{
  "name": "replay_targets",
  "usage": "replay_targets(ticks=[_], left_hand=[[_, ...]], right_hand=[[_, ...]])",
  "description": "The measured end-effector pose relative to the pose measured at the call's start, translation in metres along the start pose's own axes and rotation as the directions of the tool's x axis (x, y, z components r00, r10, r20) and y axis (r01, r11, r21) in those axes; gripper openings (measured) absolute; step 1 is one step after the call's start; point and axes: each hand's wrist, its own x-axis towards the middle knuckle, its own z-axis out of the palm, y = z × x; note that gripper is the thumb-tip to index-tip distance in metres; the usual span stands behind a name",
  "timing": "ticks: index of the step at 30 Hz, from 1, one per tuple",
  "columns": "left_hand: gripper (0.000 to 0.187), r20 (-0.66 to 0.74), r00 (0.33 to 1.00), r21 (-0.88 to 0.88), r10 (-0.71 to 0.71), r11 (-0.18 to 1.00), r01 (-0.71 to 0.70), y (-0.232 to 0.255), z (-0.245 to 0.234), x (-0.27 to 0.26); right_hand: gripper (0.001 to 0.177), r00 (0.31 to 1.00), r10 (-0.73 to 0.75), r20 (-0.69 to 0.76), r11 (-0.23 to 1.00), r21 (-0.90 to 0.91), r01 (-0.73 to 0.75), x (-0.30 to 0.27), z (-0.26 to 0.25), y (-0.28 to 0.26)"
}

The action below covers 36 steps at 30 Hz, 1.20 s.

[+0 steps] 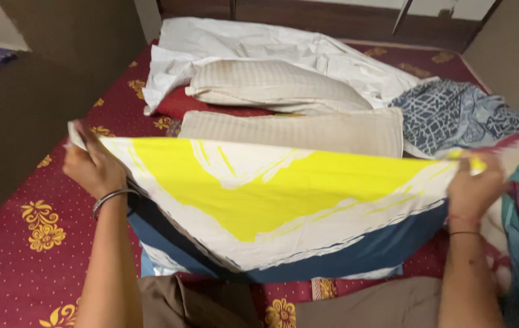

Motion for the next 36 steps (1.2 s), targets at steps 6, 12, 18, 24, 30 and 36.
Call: replay_targets(ticks=[6, 12, 18, 24, 30, 36], left_hand=[[0.074, 0.230, 0.966, 0.180, -0.118, 0.981, 0.077, -0.042, -0.017, 0.025], [0.079, 0.427, 0.865, -0.120, -0.262, 0.932, 0.342, -0.093, -0.023, 0.023], [0.079, 0.115, 0.975, 0.151, -0.192, 0.973, 0.174, -0.082, -0.008, 0.024], [0.063, 0.210, 0.977, 0.514, -0.036, 0.854, -0.079, -0.010, -0.018, 0.044], [0.084, 0.674, 0.524, 0.066, 0.522, 0.663, -0.746, 0.098, -0.031, 0.028], [0.137, 0.937, -0.202, 0.025, -0.284, 0.632, -0.775, 0.180, -0.016, -0.051]], right_hand=[[0.042, 0.985, 0.162, 0.054, 0.968, -0.205, -0.148, -0.001, 0.005, 0.013], [0.021, 0.982, -0.161, -0.095, 0.955, -0.265, 0.130, 0.019, -0.053, -0.100], [0.017, 0.873, -0.114, 0.475, 0.958, 0.284, -0.030, -0.026, -0.092, -0.250], [0.129, 0.492, -0.332, 0.805, 0.901, 0.117, 0.418, -0.016, -0.087, -0.292], [0.113, 0.161, -0.114, 0.980, 0.895, 0.030, 0.445, 0.012, -0.067, -0.299], [0.092, 0.204, -0.133, 0.970, 0.947, 0.064, 0.315, 0.003, -0.074, -0.298]])
